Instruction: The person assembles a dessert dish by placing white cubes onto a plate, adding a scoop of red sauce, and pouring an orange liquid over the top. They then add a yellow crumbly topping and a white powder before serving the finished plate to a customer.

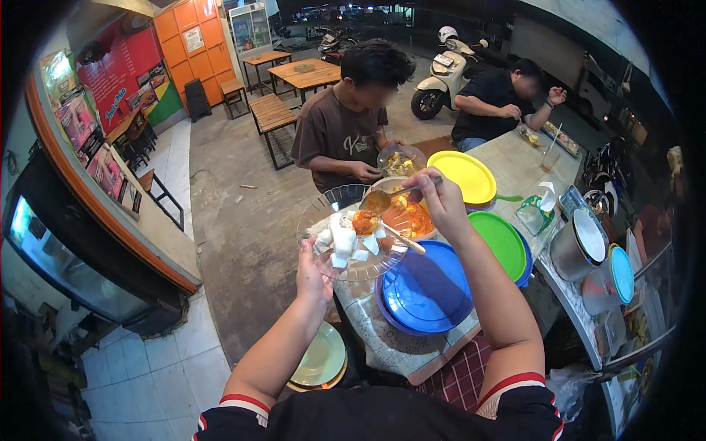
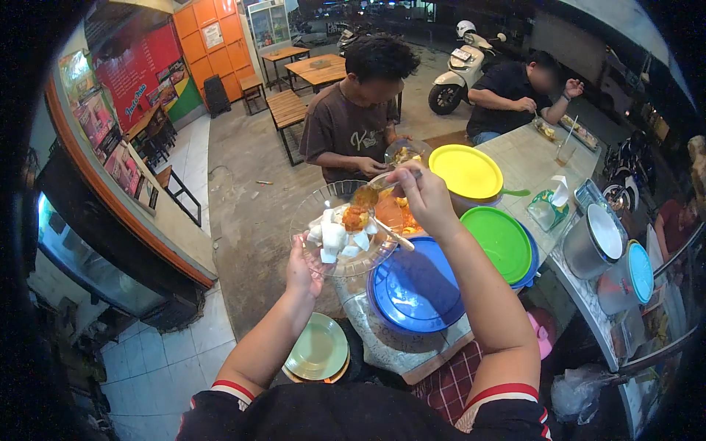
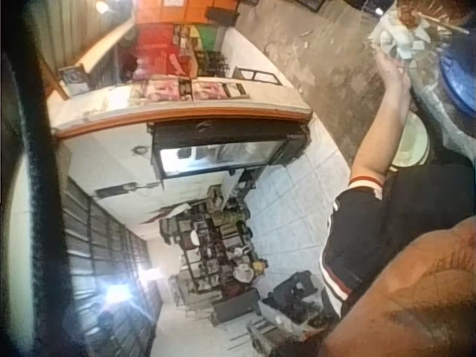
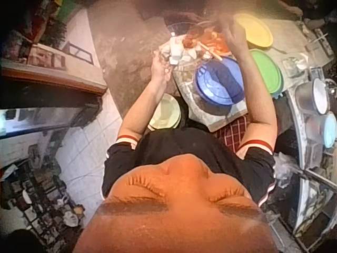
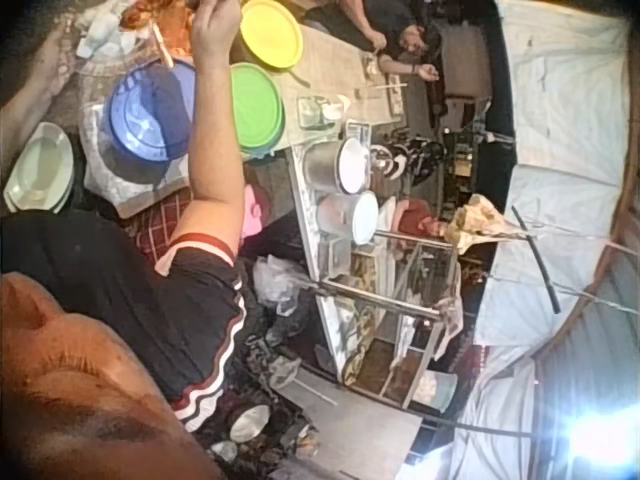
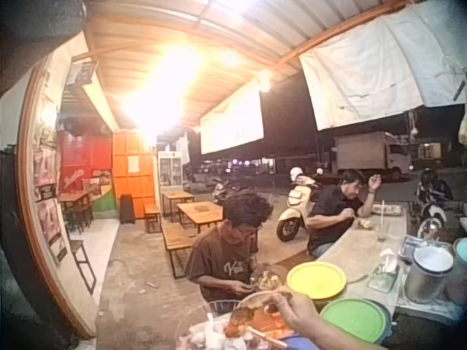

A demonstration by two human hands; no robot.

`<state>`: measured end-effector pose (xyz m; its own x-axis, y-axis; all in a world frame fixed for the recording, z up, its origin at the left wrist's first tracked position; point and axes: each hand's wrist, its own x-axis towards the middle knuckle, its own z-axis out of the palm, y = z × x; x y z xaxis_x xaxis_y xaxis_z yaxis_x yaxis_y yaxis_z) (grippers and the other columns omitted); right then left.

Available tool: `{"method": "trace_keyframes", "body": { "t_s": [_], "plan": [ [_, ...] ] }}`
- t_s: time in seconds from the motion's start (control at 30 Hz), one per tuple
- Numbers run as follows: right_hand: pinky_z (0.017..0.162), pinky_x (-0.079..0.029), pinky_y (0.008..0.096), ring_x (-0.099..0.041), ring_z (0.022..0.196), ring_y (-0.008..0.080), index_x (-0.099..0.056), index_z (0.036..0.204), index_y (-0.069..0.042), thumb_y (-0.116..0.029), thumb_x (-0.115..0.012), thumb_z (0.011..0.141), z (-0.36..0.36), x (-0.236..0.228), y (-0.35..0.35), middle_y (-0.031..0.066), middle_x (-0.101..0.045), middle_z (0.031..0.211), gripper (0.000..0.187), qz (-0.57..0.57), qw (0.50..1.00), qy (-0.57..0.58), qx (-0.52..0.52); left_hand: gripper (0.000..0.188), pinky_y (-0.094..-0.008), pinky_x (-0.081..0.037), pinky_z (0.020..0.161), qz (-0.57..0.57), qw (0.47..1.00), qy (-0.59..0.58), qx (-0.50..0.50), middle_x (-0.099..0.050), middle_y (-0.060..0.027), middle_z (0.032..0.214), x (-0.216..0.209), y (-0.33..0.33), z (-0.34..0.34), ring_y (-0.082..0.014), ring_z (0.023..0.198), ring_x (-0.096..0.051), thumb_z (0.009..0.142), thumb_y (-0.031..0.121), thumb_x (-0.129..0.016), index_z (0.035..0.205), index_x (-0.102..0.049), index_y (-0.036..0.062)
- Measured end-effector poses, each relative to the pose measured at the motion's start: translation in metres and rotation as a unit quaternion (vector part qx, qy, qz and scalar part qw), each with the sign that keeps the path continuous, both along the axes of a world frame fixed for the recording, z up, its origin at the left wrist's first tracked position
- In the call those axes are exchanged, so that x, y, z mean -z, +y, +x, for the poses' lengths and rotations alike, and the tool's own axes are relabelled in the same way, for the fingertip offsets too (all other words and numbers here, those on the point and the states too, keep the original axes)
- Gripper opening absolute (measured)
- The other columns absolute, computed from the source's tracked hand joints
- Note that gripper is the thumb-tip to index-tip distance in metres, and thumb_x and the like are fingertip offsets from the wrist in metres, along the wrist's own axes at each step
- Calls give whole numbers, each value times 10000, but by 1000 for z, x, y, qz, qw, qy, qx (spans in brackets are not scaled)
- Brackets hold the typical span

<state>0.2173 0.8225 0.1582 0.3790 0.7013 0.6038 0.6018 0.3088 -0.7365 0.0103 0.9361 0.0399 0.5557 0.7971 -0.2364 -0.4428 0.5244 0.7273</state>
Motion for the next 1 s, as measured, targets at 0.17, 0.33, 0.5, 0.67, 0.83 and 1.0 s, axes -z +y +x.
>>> {"method": "trace_keyframes", "body": {
  "t_s": [0.17,0.33,0.5,0.67,0.83,1.0],
  "plan": [
    [612,-471,244,-586,675,116,-554,867,-19,-203,-441,921,-9,10,2,64,-600,784,222,33,995,-90,19,503,-438,-483,748,8,1000,-17,1,-484,-196,1130,6,0,0,-302,971,-553,889,514,-347,1257,-320,173],
    [591,-457,222,-562,646,91,-527,853,-15,-257,-384,942,26,11,3,44,-584,778,295,59,975,212,36,496,-421,-486,749,-9,1000,-16,-22,-492,-158,1138,10,-1,-19,-282,970,-557,885,514,-363,1250,-349,178],
    [670,-469,372,-578,719,309,-549,845,6,-240,-446,884,46,60,5,165,-588,797,270,-129,973,-95,166,472,-405,-478,775,-7,998,-10,-60,-496,-100,1145,10,-3,-54,-254,984,-549,891,483,-385,1251,-380,178],
    [806,-432,422,-552,927,326,-570,910,-5,-258,-509,829,-1,79,-4,205,-560,987,273,-275,925,-253,66,451,-434,-470,804,25,997,-7,-68,-480,-151,1156,18,-6,-117,-294,1029,-516,897,467,-376,1235,-405,170],
    [798,-443,418,-557,933,333,-573,914,-2,-294,-567,788,26,12,-79,206,-578,978,318,-348,900,-220,144,451,-436,-415,903,19,993,-46,-111,-483,-122,1171,9,-24,-176,-273,1089,-479,913,446,-346,1194,-421,101],
    [717,-468,439,-589,792,360,-580,843,-7,-214,-566,749,25,43,-123,213,-604,824,227,-520,790,-269,183,453,-424,-412,909,21,993,-39,-110,-491,-108,1175,15,-42,-207,-263,1090,-480,918,447,-324,1187,-434,99]
  ]
}}
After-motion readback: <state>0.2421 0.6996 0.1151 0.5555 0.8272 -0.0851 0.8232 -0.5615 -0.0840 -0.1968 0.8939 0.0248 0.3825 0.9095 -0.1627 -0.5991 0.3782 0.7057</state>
